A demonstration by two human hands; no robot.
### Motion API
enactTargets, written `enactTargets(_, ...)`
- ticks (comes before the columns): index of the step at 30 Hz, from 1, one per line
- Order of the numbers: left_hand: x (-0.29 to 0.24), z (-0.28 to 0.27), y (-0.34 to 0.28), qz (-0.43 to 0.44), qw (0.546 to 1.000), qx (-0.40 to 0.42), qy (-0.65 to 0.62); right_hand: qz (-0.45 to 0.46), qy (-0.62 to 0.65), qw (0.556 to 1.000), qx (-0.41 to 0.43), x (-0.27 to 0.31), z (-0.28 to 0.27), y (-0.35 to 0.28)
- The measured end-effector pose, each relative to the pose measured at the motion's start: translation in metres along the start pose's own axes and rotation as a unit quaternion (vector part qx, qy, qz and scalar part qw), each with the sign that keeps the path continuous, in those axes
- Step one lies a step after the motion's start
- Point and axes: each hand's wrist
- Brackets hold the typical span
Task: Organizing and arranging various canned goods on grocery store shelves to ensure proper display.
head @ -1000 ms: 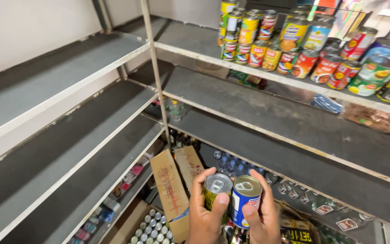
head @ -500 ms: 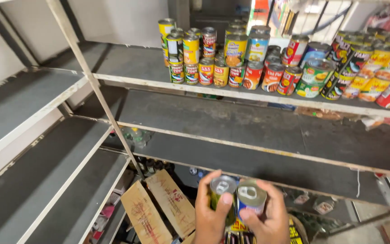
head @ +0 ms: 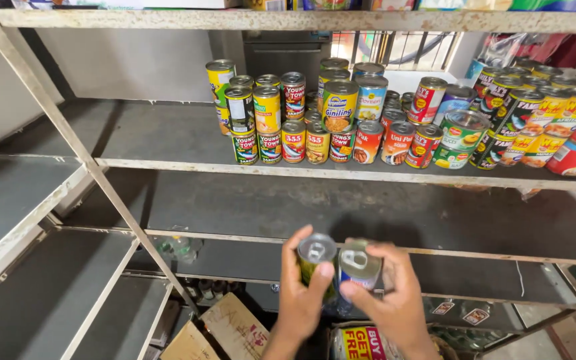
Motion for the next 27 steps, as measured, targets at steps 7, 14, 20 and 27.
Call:
enactTargets(7,0.022,-0.036,0.124,0.199,0.953,-0.013,0.230,-0.023,-0.279,0.959,-0.038,-0.007,0.014,0.127)
enactTargets(14,0.067,-0.052,0.204,0.348,0.882,-0.017,0.317,-0.218,-0.312,0.925,-0.005,0.005,0.051,0.260)
enactTargets(20,0.082,-0.065,0.214,0.385,0.874,0.004,0.297,-0.279,-0.421,0.862,-0.026,-0.034,0.068,0.303)
enactTargets(27,0.083,-0.068,0.217,0.405,0.865,0.022,0.296,-0.270,-0.493,0.827,-0.027,-0.037,0.088,0.300)
Point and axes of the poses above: each hand's wrist, its own y-axis towards the middle knuckle, its own z-axis out of the palm, x = y × z, and after that the axes turned 2 degrees about -y, right-handed
